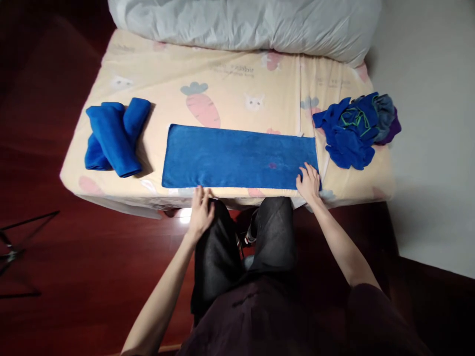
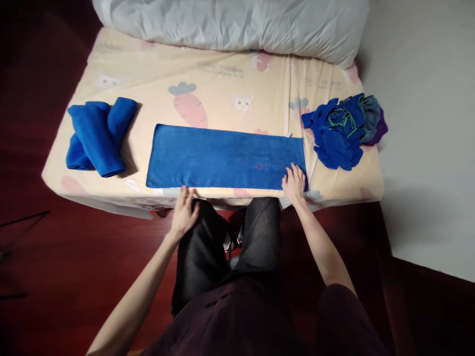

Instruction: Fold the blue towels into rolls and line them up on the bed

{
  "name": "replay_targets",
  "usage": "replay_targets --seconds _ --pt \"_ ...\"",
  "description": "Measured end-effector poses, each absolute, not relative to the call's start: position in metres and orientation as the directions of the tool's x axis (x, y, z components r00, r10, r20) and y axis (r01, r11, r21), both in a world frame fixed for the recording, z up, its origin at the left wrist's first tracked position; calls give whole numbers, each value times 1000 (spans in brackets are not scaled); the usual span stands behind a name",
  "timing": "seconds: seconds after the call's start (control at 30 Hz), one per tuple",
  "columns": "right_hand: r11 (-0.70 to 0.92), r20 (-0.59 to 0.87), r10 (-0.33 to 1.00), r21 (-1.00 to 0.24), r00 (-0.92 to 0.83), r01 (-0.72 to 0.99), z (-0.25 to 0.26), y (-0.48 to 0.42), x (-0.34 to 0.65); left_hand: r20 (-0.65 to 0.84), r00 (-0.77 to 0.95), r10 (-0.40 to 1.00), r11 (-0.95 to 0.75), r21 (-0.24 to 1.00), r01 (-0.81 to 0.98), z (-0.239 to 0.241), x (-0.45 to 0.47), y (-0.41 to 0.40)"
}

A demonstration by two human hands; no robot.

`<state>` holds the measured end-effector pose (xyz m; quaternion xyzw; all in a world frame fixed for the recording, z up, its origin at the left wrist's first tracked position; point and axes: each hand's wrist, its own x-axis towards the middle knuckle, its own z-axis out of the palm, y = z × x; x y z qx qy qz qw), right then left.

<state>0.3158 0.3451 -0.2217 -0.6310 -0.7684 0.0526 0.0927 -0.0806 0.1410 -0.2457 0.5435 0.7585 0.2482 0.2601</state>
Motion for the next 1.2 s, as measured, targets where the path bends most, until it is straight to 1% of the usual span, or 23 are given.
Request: replay_targets --seconds 0.03,0.07,0.1,0.13,0.17,0.23,0.27,0.33,0.4,0.47,0.53,0.7,0.83,0.93,1.03,1.1,1.2 --pt "215 51 977 -233 -209 948 -216 349 298 -164 -203 965 256 750 610 -243 -63 139" --pt "251 19 967 -272 -256 929 -211 353 279 -204 -143 969 248 840 482 -242 -46 140" --pt "305 -4 947 -313 -322 900 -207 357 260 -247 -100 964 266 911 316 -241 -29 143" --pt "365 -21 917 -350 -397 862 -203 362 240 -295 -80 952 304 944 129 -240 -13 149" --pt "424 -44 880 -381 -474 822 -201 367 221 -350 -69 934 347 936 -54 -241 1 156" --pt "492 -110 811 -406 -575 771 -198 378 187 -452 -50 890 408 842 -352 -245 24 172" --pt "512 -155 779 -401 -607 760 -198 383 173 -488 -37 872 417 781 -465 -247 31 180" --pt "522 -236 741 -387 -629 760 -199 398 150 -525 -15 851 396 659 -639 -250 39 192" --pt "493 -294 736 -384 -609 781 -202 416 135 -541 -7 841 355 561 -748 -250 41 199" --pt "442 -336 752 -384 -568 811 -206 439 125 -557 -3 830 336 506 -794 -249 40 201" --pt "405 -350 767 -388 -539 828 -212 464 117 -574 -3 819 338 486 -806 -248 40 201" --pt "399 -250 786 -493 -565 773 -231 521 94 -575 -8 818 322 470 -822 -252 45 205" --pt "416 -189 798 -515 -573 749 -248 556 76 -568 24 823 319 427 -846 -257 56 218" --pt "429 -172 792 -524 -585 735 -264 577 69 -553 12 833 303 437 -847 -259 66 228" --pt "405 -164 794 -575 -585 711 -274 592 67 -533 -38 845 267 482 -835 -261 75 234" --pt "372 -183 800 -597 -571 711 -273 596 67 -525 -71 848 234 492 -839 -262 79 235" --pt "304 -271 808 -570 -524 763 -261 596 68 -558 -103 824 213 473 -855 -260 80 233"
